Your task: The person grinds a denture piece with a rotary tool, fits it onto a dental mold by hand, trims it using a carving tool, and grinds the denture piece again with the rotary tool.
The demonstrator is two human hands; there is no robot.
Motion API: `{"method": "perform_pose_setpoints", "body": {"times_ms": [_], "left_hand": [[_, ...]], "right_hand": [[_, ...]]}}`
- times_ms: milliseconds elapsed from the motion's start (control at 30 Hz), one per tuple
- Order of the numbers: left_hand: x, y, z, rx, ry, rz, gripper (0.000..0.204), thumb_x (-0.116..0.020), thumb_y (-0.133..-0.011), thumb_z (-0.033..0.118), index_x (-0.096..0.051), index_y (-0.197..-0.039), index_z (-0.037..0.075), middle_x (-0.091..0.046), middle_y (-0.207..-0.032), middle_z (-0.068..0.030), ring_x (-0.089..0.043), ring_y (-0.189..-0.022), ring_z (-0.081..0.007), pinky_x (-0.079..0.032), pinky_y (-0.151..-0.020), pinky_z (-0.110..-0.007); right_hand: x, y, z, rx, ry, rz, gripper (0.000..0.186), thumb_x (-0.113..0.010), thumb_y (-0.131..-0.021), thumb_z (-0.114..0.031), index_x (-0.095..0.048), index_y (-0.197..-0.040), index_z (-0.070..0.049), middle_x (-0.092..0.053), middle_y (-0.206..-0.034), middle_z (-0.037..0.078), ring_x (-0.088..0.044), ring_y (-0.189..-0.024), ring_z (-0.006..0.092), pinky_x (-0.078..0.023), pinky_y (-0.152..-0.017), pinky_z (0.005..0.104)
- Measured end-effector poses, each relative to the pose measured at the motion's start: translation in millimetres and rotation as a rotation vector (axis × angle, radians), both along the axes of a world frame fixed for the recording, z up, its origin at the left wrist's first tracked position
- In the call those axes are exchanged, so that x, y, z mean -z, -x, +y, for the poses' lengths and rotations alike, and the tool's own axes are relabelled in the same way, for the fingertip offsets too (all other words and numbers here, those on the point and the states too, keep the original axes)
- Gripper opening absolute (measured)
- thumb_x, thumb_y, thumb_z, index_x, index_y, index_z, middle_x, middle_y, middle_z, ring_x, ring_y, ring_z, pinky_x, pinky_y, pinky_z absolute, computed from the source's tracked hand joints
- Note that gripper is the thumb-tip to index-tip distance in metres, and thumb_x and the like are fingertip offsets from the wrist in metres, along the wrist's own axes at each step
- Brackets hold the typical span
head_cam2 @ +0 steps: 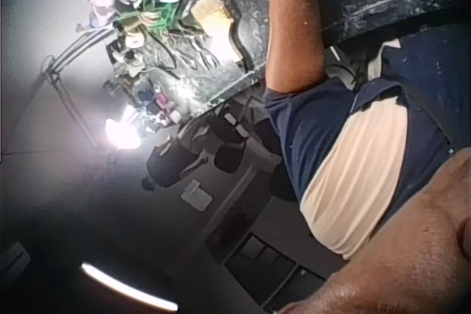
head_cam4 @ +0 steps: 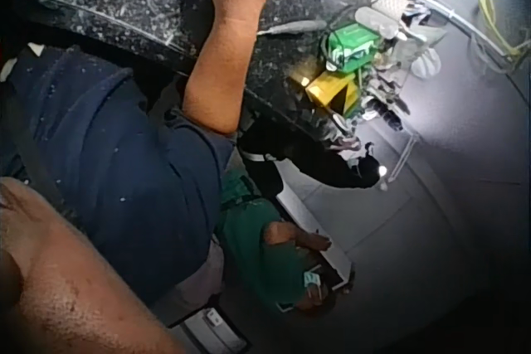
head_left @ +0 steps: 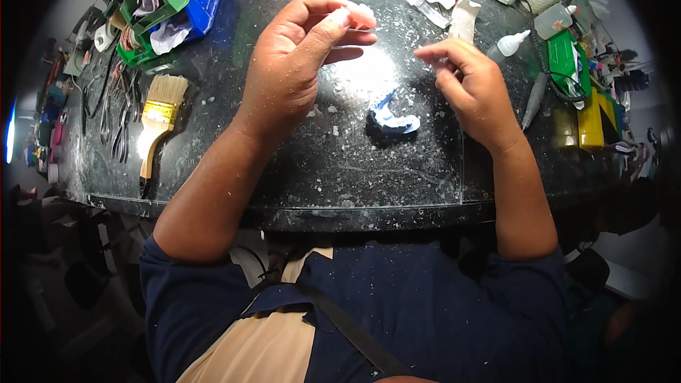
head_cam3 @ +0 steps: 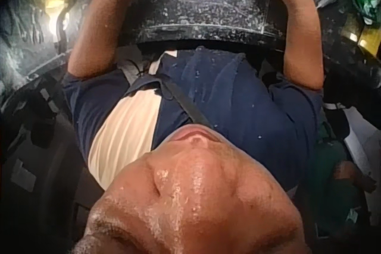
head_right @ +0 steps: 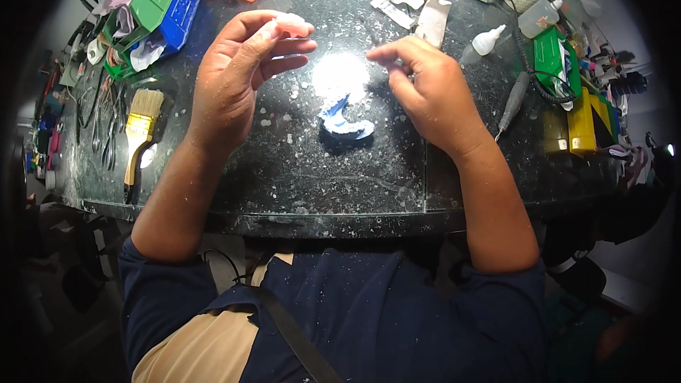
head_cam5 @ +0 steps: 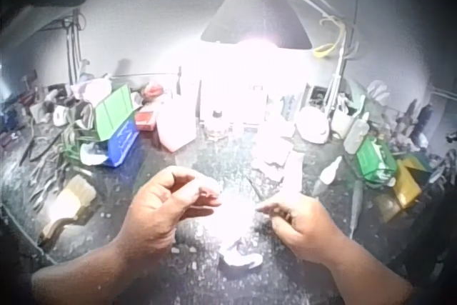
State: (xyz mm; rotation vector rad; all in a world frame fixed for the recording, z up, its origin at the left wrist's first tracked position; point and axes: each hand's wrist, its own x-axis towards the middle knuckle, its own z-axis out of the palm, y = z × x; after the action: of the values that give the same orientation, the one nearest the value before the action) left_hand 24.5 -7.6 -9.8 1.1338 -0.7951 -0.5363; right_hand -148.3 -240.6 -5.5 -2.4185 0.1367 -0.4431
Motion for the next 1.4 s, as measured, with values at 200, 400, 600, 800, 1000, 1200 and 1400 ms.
{"method": "perform_pose_setpoints", "body": {"times_ms": [200,400,600,800,1000,1200,1400], "left_hand": [[3,2,0,-0.009,-0.011,-0.016,0.026,-0.059,-0.12,0.023,-0.064,-0.133,0.002,-0.078,-0.135,-0.0183,-0.077,-0.127,-0.0276,-0.06,-0.111,-0.043],[2,11,-1,0.087,-0.114,-0.181,0.018,-0.067,-0.116,0.017,-0.071,-0.125,0.002,-0.077,-0.125,-0.0087,-0.072,-0.121,-0.017,-0.055,-0.108,-0.035],[-13,19,6,0.264,-0.302,-0.154,0.017,-0.074,-0.112,0.011,-0.072,-0.125,0.0,-0.075,-0.12,-0.0053,-0.07,-0.117,-0.0124,-0.054,-0.106,-0.031],[-14,21,5,0.304,-0.259,-0.058,0.019,-0.071,-0.114,0.011,-0.071,-0.129,0.0,-0.075,-0.122,-0.0063,-0.07,-0.116,-0.0126,-0.055,-0.106,-0.032],[-23,11,10,0.051,-0.46,-1.047,0.045,-0.084,-0.086,0.009,-0.073,-0.13,0.011,-0.069,-0.13,-0.0145,-0.066,-0.123,-0.0415,-0.053,-0.11,-0.049],[-18,15,11,0.138,-0.466,-1.277,0.038,-0.089,-0.082,0.008,-0.076,-0.117,0.012,-0.063,-0.15,-0.0148,-0.059,-0.14,-0.0395,-0.051,-0.118,-0.052],[-13,16,7,0.143,-0.429,-1.287,0.034,-0.09,-0.08,0.008,-0.075,-0.11,0.012,-0.065,-0.146,-0.0148,-0.059,-0.144,-0.0389,-0.05,-0.121,-0.052]], "right_hand": [[1,1,15,0.033,0.149,0.052,0.02,-0.076,-0.098,-0.006,-0.072,-0.118,-0.005,-0.079,-0.107,0.015,-0.076,-0.104,0.0345,-0.06,-0.092,0.0423],[-9,1,20,0.009,0.083,-0.143,0.029,-0.08,-0.101,-0.015,-0.075,-0.128,-0.006,-0.079,-0.113,0.013,-0.077,-0.106,0.0282,-0.061,-0.09,0.0403],[-7,2,22,-0.312,-0.19,-0.334,0.024,-0.086,-0.098,-0.004,-0.081,-0.121,0.001,-0.082,-0.114,0.014,-0.081,-0.101,0.0208,-0.064,-0.088,0.0324],[-8,5,24,-0.255,-0.252,-0.271,0.023,-0.088,-0.095,-0.004,-0.081,-0.116,0.0,-0.082,-0.111,0.013,-0.081,-0.098,0.0189,-0.065,-0.087,0.032],[-18,8,23,-0.229,-0.056,-0.369,0.024,-0.091,-0.088,-0.002,-0.083,-0.11,-0.004,-0.079,-0.109,0.011,-0.076,-0.095,0.0191,-0.063,-0.081,0.032],[-19,5,24,-0.189,0.097,-0.504,0.026,-0.095,-0.082,-0.002,-0.083,-0.104,-0.007,-0.075,-0.107,0.01,-0.075,-0.095,0.0215,-0.062,-0.079,0.0328],[-19,6,26,-0.172,0.201,-0.548,0.026,-0.096,-0.082,-0.004,-0.082,-0.103,-0.008,-0.075,-0.106,0.01,-0.075,-0.096,0.0249,-0.061,-0.081,0.0362]]}}
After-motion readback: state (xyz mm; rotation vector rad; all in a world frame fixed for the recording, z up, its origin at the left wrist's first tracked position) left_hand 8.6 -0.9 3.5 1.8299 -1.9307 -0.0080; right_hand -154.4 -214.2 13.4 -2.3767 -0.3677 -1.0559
